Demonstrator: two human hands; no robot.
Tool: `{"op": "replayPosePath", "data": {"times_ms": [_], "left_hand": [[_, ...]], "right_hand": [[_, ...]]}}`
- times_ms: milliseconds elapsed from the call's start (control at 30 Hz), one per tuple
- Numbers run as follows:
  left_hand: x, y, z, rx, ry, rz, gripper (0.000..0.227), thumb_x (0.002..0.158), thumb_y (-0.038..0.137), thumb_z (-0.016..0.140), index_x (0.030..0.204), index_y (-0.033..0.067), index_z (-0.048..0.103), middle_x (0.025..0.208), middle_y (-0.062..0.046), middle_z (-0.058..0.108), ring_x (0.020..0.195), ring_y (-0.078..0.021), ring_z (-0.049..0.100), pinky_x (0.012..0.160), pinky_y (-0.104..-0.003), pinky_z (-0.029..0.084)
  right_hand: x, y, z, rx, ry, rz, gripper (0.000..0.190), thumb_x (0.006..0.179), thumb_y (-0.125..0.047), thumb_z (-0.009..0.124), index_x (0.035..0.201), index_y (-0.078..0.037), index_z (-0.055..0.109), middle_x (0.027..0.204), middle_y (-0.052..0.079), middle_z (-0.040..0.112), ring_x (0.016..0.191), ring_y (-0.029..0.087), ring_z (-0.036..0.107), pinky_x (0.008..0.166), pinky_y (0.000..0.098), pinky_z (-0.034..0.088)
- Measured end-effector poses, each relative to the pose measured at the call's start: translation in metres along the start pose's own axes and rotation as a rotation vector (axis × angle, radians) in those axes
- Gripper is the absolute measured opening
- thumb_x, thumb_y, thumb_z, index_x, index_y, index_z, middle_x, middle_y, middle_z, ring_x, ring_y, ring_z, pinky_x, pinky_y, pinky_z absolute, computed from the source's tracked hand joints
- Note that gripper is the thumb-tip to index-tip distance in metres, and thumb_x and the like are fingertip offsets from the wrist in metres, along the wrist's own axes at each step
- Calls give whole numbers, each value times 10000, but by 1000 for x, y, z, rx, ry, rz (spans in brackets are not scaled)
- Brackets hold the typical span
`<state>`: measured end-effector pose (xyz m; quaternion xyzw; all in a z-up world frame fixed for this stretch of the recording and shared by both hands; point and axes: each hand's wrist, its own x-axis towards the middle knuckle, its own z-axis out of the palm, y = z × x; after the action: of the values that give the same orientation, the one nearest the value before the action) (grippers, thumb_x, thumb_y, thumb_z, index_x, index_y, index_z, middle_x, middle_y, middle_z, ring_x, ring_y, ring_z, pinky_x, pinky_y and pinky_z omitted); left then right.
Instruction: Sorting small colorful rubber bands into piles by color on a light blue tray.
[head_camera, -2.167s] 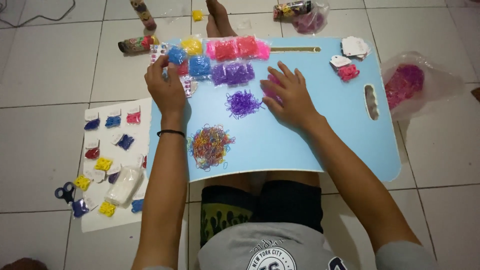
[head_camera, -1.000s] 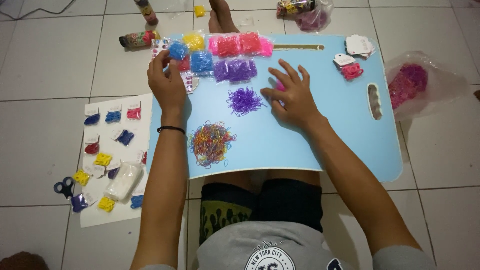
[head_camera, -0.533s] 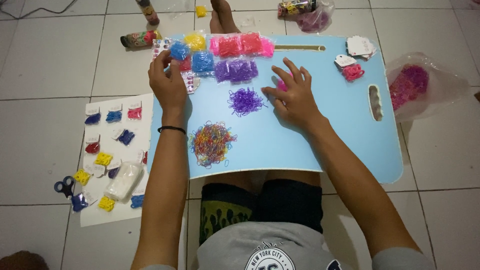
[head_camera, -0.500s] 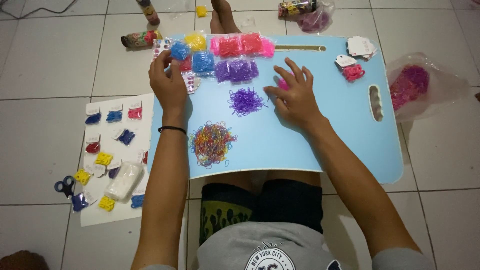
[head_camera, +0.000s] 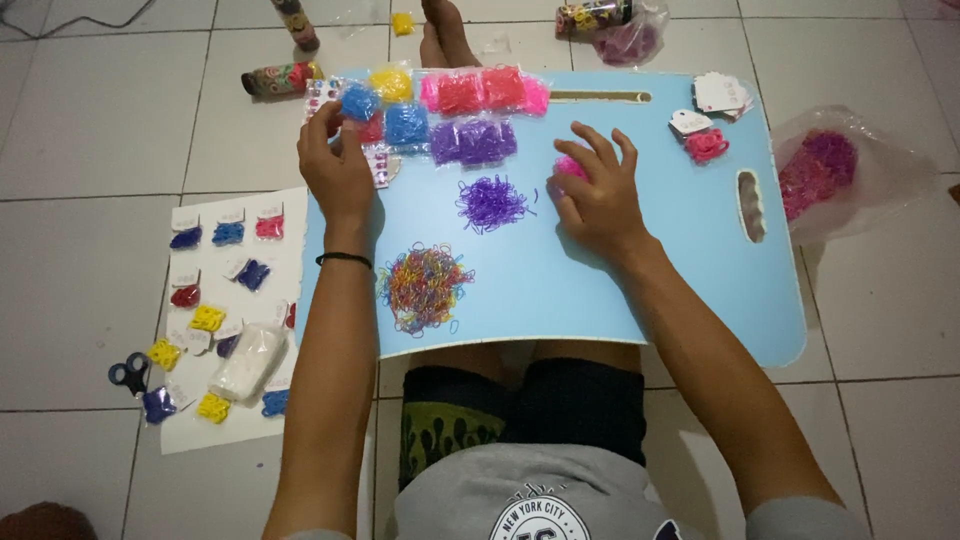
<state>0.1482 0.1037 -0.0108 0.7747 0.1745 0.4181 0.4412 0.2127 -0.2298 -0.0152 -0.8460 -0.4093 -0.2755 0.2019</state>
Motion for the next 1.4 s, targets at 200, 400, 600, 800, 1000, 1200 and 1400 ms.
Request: {"op": "replayPosePath", "data": {"times_ms": [200,400,600,800,1000,1200,1400], "left_hand": [[0,4,-3,-3,-11,0,257,1057,163,546,1303,122,606,1209,-167,598,1181,-348,614,1011,-524,530],[1,-2,0,5,-10,-3,265,1060,167,548,1316,132,605,1219,-160,599,1182,-346,613,1016,-525,526],[2,-6,-2,28,-38,11,268,1059,166,541,1317,118,597,1227,-156,600,1197,-332,618,1006,-509,544],[4,-3,0,44,-37,-13,283,1057,225,535,1309,114,601,1227,-169,609,1197,-347,624,1014,-529,541],[4,4,-1,30,-39,-52,282,1051,189,531,1315,112,594,1225,-167,594,1206,-354,619,1021,-521,534],[2,4,-2,34,-29,-45,283,1045,164,540,1315,105,601,1216,-176,595,1205,-369,620,1017,-522,533],[2,11,0,-16,-8,-70,280,1051,157,527,1317,120,605,1218,-186,592,1199,-385,622,1016,-529,526]], "right_hand": [[1,-14,4,134,-21,-216,283,877,-145,559,997,-242,796,1534,48,590,1539,328,361,1196,601,217],[-4,-5,8,119,-22,-157,244,904,-130,592,980,-236,798,1492,54,629,1514,335,407,1198,591,254],[-1,-11,10,130,-57,-193,362,936,-171,492,1156,-200,777,1474,88,629,1495,327,427,1192,603,220],[-3,-18,23,115,-118,-251,402,993,-248,456,1254,-167,750,1394,79,688,1460,287,488,1202,641,157],[-6,-13,32,106,-148,-239,448,1029,-287,431,1394,-190,672,1466,33,643,1487,272,450,1180,646,162],[3,-25,8,346,-227,-35,461,1062,-307,428,1445,-115,600,1510,182,556,1458,383,455,1204,591,279],[13,-79,-3,281,-388,59,706,1044,-460,506,1580,-17,385,1597,276,397,1479,433,395,1249,549,246]]}}
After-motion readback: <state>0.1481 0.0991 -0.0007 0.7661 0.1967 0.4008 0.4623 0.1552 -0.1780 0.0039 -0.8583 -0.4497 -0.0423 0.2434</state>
